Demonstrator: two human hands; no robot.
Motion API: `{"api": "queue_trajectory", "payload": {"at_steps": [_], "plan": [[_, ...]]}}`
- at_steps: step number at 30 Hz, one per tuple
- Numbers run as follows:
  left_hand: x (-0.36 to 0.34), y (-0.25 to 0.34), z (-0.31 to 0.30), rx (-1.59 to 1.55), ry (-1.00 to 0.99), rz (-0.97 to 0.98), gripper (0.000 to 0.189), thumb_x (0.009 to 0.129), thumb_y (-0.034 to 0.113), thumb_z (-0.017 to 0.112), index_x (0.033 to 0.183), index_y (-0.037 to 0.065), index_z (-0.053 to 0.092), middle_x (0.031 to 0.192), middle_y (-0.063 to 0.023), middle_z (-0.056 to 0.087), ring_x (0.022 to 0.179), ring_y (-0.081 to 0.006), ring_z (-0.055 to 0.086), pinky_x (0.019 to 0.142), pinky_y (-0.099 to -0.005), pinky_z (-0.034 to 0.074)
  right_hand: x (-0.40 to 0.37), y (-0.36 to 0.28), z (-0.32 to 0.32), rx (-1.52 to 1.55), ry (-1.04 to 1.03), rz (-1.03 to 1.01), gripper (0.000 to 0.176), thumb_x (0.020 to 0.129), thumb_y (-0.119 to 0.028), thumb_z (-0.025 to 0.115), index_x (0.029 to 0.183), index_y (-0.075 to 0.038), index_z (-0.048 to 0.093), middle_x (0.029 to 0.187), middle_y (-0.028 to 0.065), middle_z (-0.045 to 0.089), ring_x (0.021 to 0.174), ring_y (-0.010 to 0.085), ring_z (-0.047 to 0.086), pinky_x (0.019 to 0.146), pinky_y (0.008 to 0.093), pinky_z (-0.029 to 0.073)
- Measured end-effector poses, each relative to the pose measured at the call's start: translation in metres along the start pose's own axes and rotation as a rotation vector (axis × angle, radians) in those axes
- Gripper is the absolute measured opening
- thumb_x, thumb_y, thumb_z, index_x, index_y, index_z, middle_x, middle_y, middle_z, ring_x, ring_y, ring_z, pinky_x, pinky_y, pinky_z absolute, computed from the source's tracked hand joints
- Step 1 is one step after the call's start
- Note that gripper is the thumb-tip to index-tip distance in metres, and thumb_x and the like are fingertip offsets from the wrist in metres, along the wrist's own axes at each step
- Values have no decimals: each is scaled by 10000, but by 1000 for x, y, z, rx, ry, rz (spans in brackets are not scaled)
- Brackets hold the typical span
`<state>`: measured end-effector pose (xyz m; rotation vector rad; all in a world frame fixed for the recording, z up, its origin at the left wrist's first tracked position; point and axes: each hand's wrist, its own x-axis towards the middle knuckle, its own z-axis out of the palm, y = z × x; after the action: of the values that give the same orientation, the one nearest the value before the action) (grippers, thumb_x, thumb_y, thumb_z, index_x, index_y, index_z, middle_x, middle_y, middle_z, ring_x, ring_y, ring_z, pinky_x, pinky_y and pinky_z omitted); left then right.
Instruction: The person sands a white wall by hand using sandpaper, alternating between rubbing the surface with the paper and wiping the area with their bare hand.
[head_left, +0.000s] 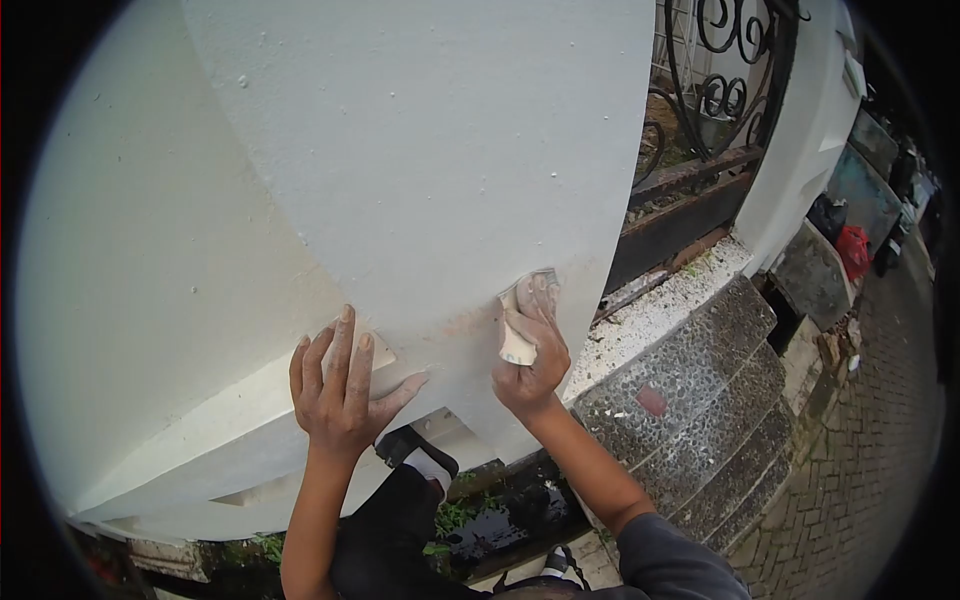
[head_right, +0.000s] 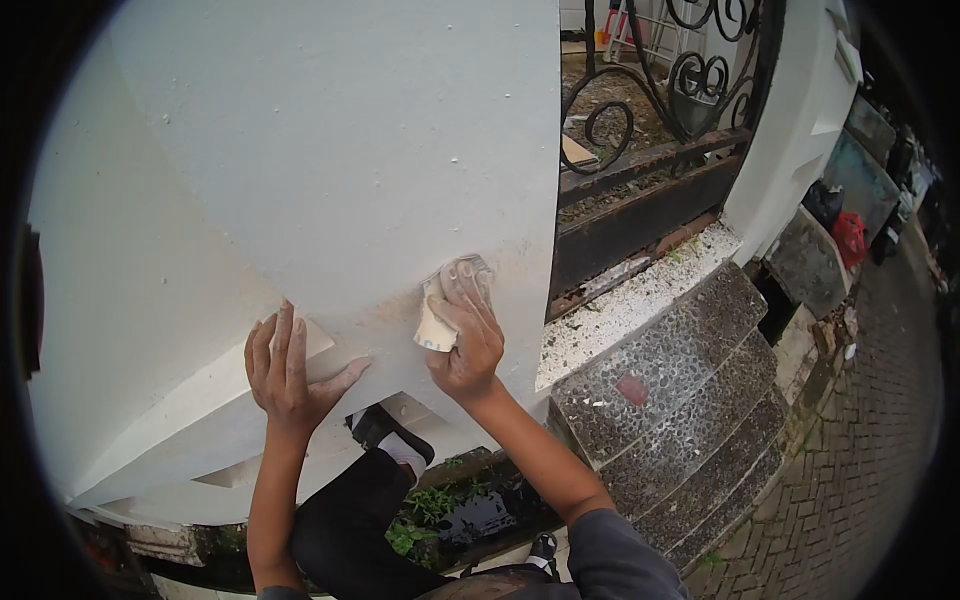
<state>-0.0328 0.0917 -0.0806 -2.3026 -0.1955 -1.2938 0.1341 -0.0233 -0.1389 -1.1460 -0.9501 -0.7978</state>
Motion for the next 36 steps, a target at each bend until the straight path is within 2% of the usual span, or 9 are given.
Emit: {"api": "queue_trajectory", "payload": {"at_steps": [5,9,10,17,21,25,28,31,36], "plan": [[1,-4,0,-6,-7,20,786,610,494,806,1187,69,484,1208,-190,578,1013,-348,575,900,-485,430,7,34,-27,-147,29,129,205,873,-139,570,961,44,597,1093,243,622,1083,377,585,982,428,412],[-1,-1,0,2,-35,12,800,612,500,803,1201,71,470,1233,-198,559,1010,-349,575,904,-490,427,-3,3,-4,40,-9,-18,142,829,-49,543,933,27,602,1132,252,603,1134,396,546,984,474,402],[-1,-1,1,14,-31,4,786,625,526,789,1198,95,467,1244,-187,558,997,-331,583,910,-481,424,-14,-3,-4,97,-236,-86,144,819,-48,565,931,34,599,1127,263,601,1126,406,548,980,477,405],[-7,-4,3,-1,-9,84,767,623,483,799,1217,103,496,1246,-236,529,1046,-394,548,894,-524,425,-9,20,0,8,171,67,185,814,-48,580,978,37,568,1117,285,597,1154,399,529,1000,500,374],[-6,-1,-1,64,-81,96,702,641,477,786,1198,137,528,1279,-251,495,1061,-404,529,899,-531,418,-19,21,-18,21,-183,-159,97,863,17,510,953,44,531,1135,293,582,1119,432,541,979,501,395],[-6,0,-2,106,-120,107,690,644,470,781,1188,118,542,1295,-252,477,1071,-414,515,906,-538,409,-3,27,-7,-13,243,188,86,852,11,549,929,44,571,1098,263,612,1119,381,562,959,435,430],[-4,1,-1,107,-96,118,707,647,467,780,1205,110,532,1297,-251,474,1075,-417,510,906,-540,407,-24,0,-9,109,-146,-30,140,796,13,535,927,14,585,1110,271,604,1127,391,553,979,485,399],[-5,3,-1,113,-105,86,581,681,496,751,1099,123,600,1250,-239,510,1053,-390,537,919,-549,400,-11,46,-19,16,136,58,150,792,-27,569,940,-10,585,1131,238,609,1140,385,544,1000,483,380],[-7,3,1,95,-81,77,582,669,494,762,1094,125,611,1242,-238,514,1112,-393,498,931,-573,385,-26,-3,0,127,-48,9,211,774,-11,592,980,11,549,1114,265,605,1157,398,527,996,476,383]]}}
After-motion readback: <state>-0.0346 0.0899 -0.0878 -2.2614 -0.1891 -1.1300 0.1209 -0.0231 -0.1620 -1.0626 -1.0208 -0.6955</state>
